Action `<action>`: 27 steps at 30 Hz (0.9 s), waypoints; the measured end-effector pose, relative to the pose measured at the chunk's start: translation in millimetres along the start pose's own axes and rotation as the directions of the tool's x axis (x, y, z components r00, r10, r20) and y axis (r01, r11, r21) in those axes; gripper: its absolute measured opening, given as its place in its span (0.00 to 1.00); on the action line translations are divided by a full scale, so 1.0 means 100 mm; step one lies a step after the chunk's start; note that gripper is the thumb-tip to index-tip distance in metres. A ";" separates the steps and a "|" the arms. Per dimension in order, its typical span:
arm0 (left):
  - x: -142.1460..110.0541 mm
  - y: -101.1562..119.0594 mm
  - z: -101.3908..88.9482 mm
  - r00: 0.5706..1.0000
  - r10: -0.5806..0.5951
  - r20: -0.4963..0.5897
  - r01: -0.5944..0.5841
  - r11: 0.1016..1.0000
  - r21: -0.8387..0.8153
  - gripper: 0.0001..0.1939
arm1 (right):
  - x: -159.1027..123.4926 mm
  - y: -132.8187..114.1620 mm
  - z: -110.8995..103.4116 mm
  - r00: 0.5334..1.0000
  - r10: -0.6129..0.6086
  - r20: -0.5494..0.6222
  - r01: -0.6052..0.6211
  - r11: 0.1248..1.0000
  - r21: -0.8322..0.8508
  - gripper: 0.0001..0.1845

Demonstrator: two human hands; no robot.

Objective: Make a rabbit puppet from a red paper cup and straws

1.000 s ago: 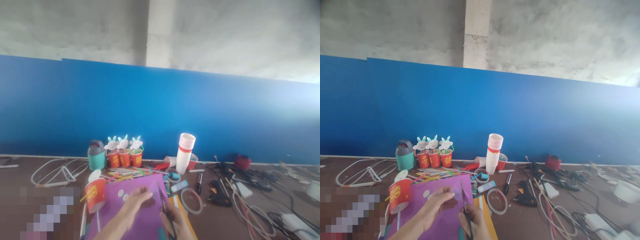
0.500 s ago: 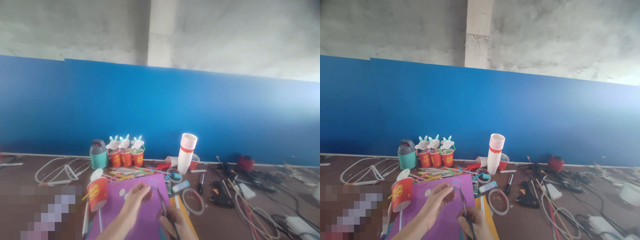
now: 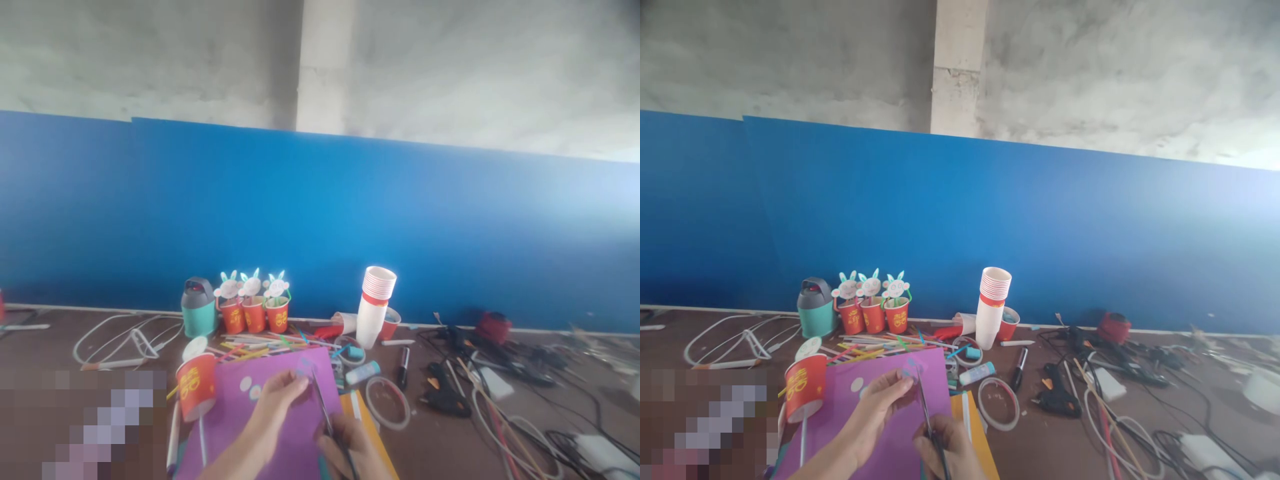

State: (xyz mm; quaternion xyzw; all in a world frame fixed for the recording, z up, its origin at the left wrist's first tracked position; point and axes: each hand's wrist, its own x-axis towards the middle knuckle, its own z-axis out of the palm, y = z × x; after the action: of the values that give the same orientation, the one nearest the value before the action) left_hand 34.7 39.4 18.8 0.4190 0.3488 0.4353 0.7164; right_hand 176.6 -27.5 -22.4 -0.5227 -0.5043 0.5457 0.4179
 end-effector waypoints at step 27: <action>-0.14 0.15 0.09 0.997 -0.013 0.076 0.005 0.995 0.102 0.11 | -0.06 -0.07 -0.02 0.995 -0.053 0.080 0.052 0.998 0.024 0.32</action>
State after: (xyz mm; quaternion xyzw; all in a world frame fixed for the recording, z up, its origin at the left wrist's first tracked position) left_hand 32.6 28.1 37.8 0.4698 0.3446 0.3973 0.7090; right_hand 178.7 -31.9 -14.8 -0.4822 -0.5283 0.5606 0.4171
